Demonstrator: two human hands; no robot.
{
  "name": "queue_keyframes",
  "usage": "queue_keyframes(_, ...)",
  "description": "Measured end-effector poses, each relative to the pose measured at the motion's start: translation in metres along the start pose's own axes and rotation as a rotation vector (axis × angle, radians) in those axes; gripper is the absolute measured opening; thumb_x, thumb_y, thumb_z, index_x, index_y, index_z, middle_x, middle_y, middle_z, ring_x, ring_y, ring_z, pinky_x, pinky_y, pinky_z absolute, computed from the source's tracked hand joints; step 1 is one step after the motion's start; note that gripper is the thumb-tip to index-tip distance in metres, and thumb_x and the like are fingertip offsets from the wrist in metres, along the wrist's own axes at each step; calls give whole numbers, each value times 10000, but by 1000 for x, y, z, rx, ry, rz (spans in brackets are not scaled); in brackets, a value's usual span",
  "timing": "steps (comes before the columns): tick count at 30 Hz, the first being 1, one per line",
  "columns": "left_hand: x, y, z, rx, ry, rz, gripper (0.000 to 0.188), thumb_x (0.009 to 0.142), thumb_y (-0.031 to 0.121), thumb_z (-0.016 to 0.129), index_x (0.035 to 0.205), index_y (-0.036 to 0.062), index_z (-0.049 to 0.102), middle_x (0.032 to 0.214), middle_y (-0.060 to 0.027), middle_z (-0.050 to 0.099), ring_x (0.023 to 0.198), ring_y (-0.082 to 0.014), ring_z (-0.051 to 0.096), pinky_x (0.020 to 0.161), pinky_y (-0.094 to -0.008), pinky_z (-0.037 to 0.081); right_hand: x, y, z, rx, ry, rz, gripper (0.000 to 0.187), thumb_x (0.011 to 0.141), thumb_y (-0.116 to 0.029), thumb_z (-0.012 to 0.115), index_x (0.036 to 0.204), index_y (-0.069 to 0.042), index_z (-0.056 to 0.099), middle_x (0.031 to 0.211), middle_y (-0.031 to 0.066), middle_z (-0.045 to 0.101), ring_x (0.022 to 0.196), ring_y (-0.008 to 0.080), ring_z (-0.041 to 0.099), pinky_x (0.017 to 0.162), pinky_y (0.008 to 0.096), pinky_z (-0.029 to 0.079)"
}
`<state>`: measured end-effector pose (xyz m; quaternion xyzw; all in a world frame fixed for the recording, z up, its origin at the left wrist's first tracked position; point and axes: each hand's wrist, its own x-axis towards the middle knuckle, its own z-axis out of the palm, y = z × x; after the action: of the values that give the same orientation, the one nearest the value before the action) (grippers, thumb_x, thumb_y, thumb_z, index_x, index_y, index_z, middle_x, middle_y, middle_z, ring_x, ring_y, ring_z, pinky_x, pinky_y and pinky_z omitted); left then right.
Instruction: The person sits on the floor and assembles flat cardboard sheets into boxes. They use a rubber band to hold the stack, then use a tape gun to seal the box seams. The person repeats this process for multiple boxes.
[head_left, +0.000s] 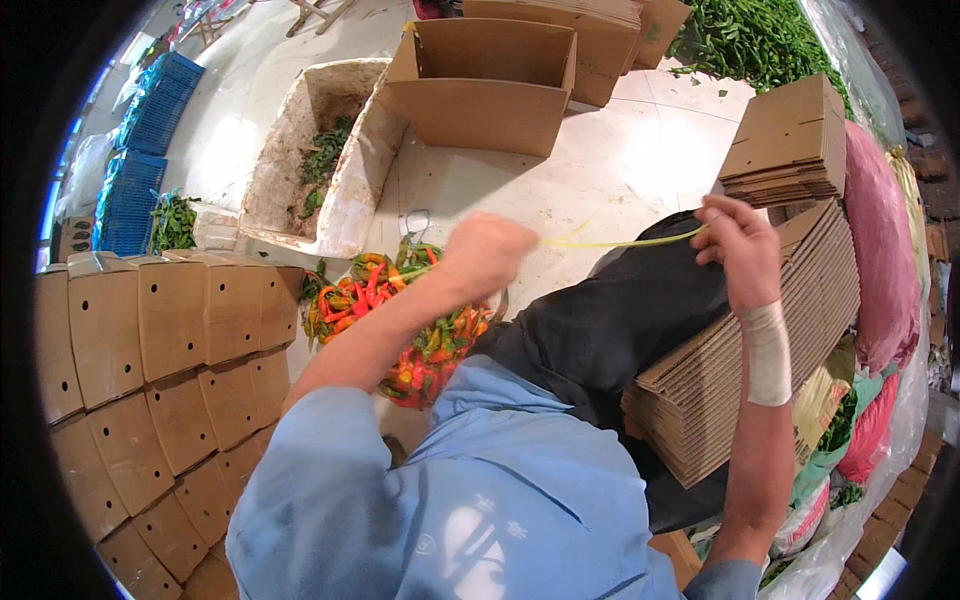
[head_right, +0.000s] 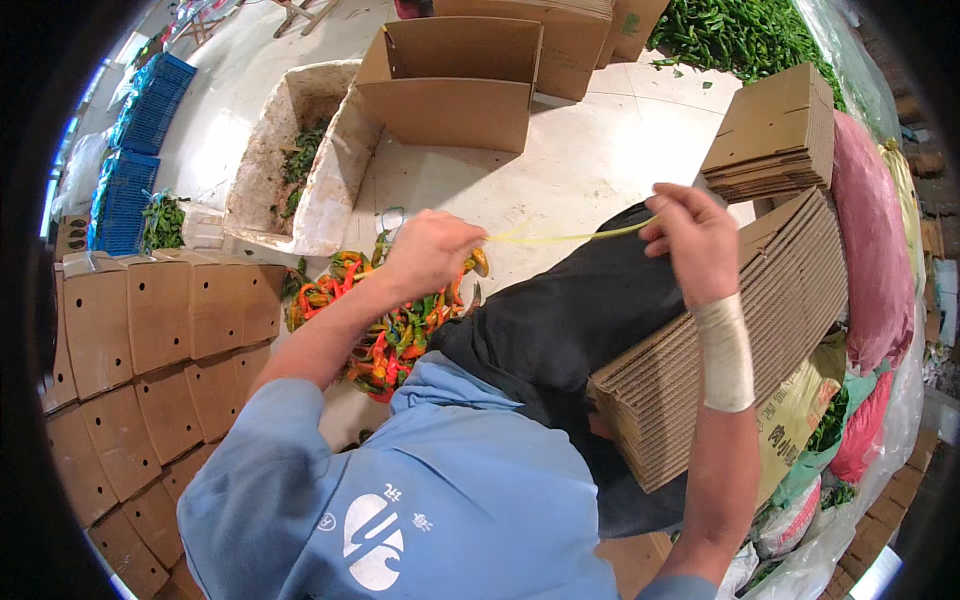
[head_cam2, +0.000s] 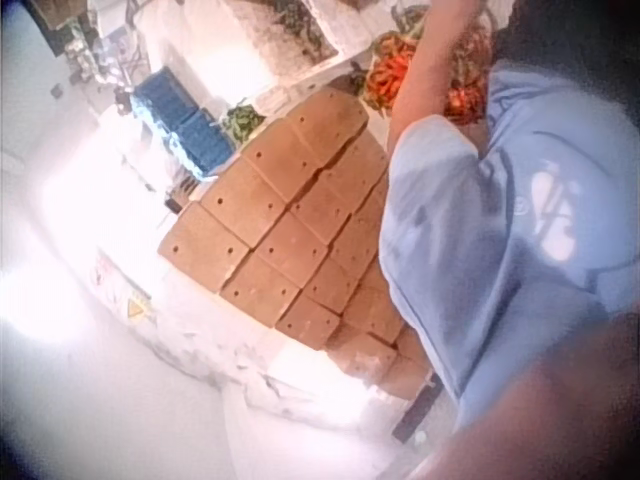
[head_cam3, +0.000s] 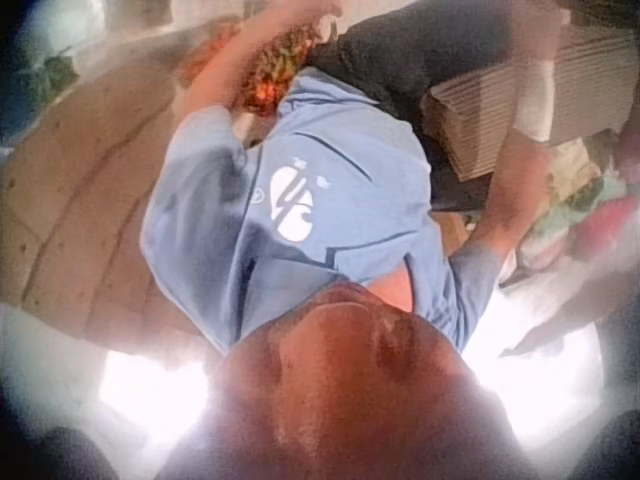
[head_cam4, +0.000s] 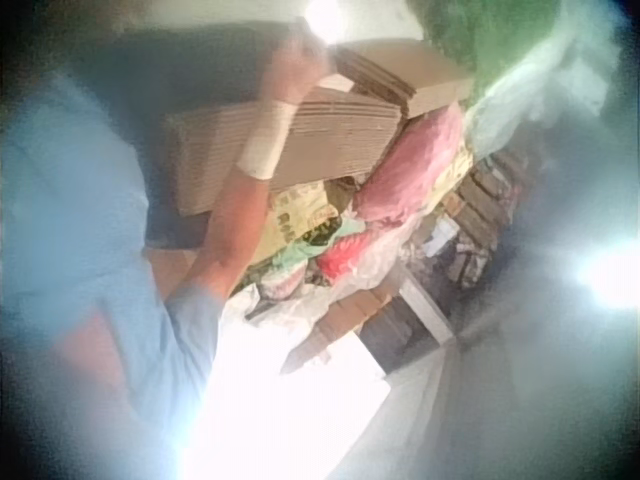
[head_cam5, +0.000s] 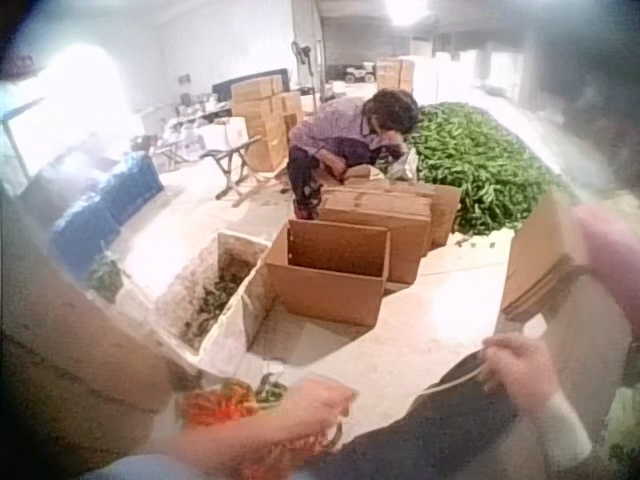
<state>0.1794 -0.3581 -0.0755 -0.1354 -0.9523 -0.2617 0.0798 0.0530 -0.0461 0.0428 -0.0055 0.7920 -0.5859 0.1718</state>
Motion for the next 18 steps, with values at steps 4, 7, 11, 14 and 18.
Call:
queue_keyframes(4,-45,-112,-44,104,411,-392,233,955,188,605,1086,91,772,896,-169,744,809,-329,718,713,-429,572,-24,11,17,-346,12,-279,322,974,-90,680,1269,35,644,1072,100,726,877,123,696,717,263,554)
queue_keyframes(7,-64,-176,-147,653,549,-495,190,972,241,666,1029,116,796,853,-116,744,742,-293,674,762,-421,511,-32,17,1,-275,-5,-198,252,1004,-56,639,1241,29,650,1068,88,715,920,116,675,733,256,543)
queue_keyframes(11,-78,-248,-225,982,771,-599,213,995,272,643,1096,172,802,1036,-114,704,978,-295,660,839,-416,530,-38,22,-14,-156,-9,-190,218,1025,-45,603,1224,30,653,1020,60,699,876,103,658,697,236,516)
queue_keyframes(14,-85,-307,-242,834,864,-694,235,1015,289,609,1134,202,792,1103,-113,678,1023,-297,647,871,-422,531,-41,24,-12,-180,8,-178,208,1024,-41,599,1213,24,654,1013,52,692,873,97,654,694,231,507)
queue_keyframes(18,-110,-393,-231,845,725,-778,287,1028,287,545,1152,166,773,1093,-144,707,1034,-329,651,896,-430,534,-52,24,-7,-219,35,-174,202,1019,-23,591,1210,6,649,1010,43,682,882,94,648,704,228,500)
